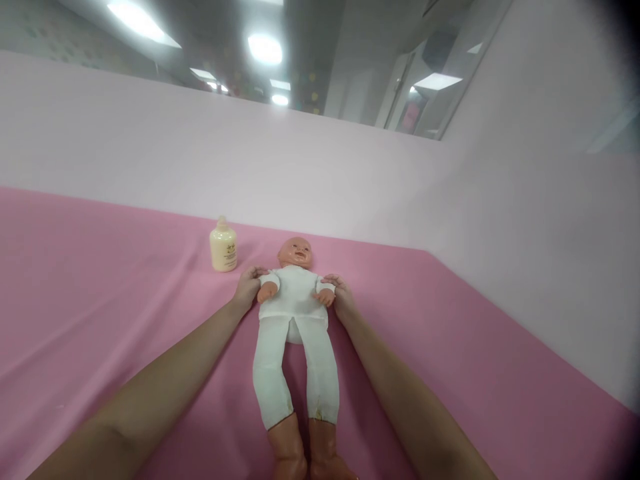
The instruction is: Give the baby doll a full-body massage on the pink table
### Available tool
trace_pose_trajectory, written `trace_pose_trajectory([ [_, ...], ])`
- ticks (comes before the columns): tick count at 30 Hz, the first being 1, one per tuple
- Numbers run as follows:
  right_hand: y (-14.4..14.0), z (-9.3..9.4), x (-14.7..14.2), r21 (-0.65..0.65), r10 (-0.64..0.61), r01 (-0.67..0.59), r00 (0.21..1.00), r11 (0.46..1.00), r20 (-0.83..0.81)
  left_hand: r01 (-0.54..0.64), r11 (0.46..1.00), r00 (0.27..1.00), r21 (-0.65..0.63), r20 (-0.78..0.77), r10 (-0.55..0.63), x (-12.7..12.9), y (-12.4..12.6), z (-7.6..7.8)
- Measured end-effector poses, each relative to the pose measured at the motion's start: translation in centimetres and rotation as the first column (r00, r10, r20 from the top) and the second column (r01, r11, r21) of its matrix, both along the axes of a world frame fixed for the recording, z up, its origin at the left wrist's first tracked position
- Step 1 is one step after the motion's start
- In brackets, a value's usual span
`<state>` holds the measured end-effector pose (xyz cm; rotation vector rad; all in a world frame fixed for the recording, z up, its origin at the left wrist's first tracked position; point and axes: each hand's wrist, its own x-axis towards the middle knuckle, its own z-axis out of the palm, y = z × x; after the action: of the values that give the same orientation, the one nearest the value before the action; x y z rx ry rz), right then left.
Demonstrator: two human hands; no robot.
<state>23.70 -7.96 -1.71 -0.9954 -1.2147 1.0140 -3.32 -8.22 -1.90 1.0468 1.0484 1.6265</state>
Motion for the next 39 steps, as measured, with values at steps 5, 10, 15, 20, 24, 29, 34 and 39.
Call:
trace_pose_trajectory([
  [5,-0.8,0.5,-0.5,-0.034,0.039,-0.042,0.997,0.999,-0.061,0.094,0.995,0.996,0.028,-0.001,-0.094,0.1,-0.5,-0.2],
  [10,-1.4,1.0,-1.0,0.04,-0.066,0.065,0.998,0.997,0.022,-0.004,0.996,0.986,0.091,-0.168,0.019,0.0,-0.9,-0.3],
  [15,-1.9,1.5,-1.0,0.181,-0.192,0.156,0.96,0.971,0.202,-0.041,0.982,0.917,0.186,-0.383,0.11,0.0,-1.3,0.2],
  [20,-1.5,1.1,-0.6,0.13,-0.247,0.213,0.889,0.968,0.385,-0.06,0.99,0.862,0.124,-0.494,0.114,0.1,-1.6,0.5],
  [24,-1.0,0.8,-0.2,0.065,-0.199,0.193,0.839,0.979,0.507,-0.089,0.995,0.808,-0.039,-0.587,0.049,-0.1,-1.6,0.6],
  [29,-1.0,0.8,-0.2,0.04,-0.172,0.178,0.831,0.983,0.529,-0.112,0.992,0.757,-0.052,-0.651,0.051,-0.1,-1.6,0.6],
  [34,-0.7,0.5,-0.2,-0.003,-0.179,0.203,0.871,0.979,0.458,-0.094,0.993,0.82,-0.078,-0.571,0.033,-0.3,-1.3,0.3],
  [39,0.0,0.3,-0.2,-0.023,-0.088,0.092,0.984,0.995,0.152,-0.043,0.999,0.943,-0.02,-0.33,0.034,-0.6,-0.3,-0.4],
])
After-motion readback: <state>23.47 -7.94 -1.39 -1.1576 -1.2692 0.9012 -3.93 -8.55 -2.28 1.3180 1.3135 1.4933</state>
